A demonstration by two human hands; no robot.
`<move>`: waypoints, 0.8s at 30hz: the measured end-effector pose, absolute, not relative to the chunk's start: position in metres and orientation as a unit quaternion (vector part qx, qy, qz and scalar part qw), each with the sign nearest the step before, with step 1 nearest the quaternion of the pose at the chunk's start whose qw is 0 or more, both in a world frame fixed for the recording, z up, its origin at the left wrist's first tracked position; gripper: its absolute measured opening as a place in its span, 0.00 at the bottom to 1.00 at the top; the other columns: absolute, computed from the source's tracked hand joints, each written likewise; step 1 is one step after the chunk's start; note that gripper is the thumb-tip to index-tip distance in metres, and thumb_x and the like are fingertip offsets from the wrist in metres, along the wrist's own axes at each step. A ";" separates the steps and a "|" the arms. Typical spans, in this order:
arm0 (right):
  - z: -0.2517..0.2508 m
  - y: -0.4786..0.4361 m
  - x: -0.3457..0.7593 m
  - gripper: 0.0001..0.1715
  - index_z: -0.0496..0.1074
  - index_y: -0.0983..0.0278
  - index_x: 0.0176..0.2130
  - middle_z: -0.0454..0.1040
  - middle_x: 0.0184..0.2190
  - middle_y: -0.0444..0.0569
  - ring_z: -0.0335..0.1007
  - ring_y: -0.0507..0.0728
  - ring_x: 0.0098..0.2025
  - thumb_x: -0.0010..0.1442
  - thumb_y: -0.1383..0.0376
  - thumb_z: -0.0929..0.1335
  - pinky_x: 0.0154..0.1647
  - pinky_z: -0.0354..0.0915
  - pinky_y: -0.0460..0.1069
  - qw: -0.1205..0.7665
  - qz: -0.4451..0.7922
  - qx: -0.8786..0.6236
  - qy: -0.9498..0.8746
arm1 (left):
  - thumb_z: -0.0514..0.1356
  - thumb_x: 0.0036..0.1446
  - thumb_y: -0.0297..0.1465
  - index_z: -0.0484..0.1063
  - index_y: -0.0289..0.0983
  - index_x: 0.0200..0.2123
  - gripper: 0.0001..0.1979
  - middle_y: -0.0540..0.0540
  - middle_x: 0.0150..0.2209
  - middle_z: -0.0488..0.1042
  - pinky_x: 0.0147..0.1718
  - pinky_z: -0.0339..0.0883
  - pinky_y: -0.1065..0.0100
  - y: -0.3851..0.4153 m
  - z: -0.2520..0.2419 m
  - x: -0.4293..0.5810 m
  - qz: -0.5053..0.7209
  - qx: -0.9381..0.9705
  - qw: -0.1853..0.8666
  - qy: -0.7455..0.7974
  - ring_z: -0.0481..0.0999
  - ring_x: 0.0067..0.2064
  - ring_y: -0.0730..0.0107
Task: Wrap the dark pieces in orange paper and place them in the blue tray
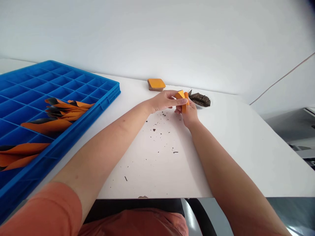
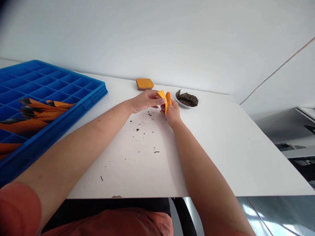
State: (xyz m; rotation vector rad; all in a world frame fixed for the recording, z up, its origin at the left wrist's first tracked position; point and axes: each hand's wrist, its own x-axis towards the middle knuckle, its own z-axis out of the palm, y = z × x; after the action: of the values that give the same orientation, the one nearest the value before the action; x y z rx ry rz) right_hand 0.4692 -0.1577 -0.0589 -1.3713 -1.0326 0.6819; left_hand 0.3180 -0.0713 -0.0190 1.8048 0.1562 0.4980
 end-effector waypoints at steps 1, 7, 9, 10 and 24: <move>-0.059 -0.158 0.469 0.32 0.62 0.57 0.25 0.56 0.20 0.38 0.54 0.50 0.23 0.53 0.37 0.73 0.27 0.63 0.50 0.599 0.286 -0.600 -0.447 | 0.68 0.58 0.47 0.79 0.40 0.38 0.16 0.46 0.39 0.82 0.48 0.74 0.58 -0.072 -0.018 0.318 0.214 0.781 0.583 0.069 0.81 0.43 0.66; -0.063 -0.158 0.472 0.31 0.70 0.57 0.40 0.75 0.33 0.44 0.72 0.55 0.33 0.44 0.44 0.77 0.33 0.69 0.52 0.594 0.303 -0.612 -0.425 | 0.71 0.54 0.44 0.73 0.37 0.24 0.18 0.43 0.48 0.79 0.43 0.75 0.60 -0.077 -0.017 0.318 0.243 0.813 0.514 0.127 0.79 0.45 0.63; -0.062 -0.158 0.473 0.33 0.70 0.57 0.40 0.77 0.35 0.44 0.74 0.56 0.34 0.41 0.44 0.79 0.33 0.71 0.52 0.600 0.321 -0.608 -0.409 | 0.69 0.55 0.43 0.71 0.36 0.23 0.19 0.42 0.50 0.78 0.43 0.75 0.59 -0.079 -0.020 0.322 0.256 0.813 0.502 0.148 0.79 0.45 0.63; -0.061 -0.159 0.473 0.33 0.71 0.57 0.40 0.77 0.35 0.45 0.75 0.57 0.35 0.41 0.43 0.79 0.34 0.71 0.52 0.603 0.324 -0.607 -0.403 | 0.69 0.56 0.43 0.72 0.36 0.23 0.18 0.41 0.50 0.78 0.44 0.75 0.59 -0.080 -0.022 0.324 0.264 0.813 0.496 0.155 0.79 0.46 0.62; -0.043 -0.173 0.458 0.21 0.72 0.57 0.43 0.69 0.38 0.45 0.70 0.56 0.38 0.48 0.70 0.72 0.44 0.80 0.62 0.508 0.444 -0.570 -0.469 | 0.59 0.60 0.29 0.79 0.44 0.46 0.13 0.44 0.41 0.83 0.41 0.77 0.56 -0.054 -0.019 0.316 0.219 0.852 0.457 0.129 0.82 0.38 0.62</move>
State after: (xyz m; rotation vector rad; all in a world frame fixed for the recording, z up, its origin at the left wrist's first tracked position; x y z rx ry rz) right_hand 0.4580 -0.1732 -0.0428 -1.3733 -1.1298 1.0703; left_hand 0.3155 -0.0542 -0.0190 2.1009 0.3174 0.5399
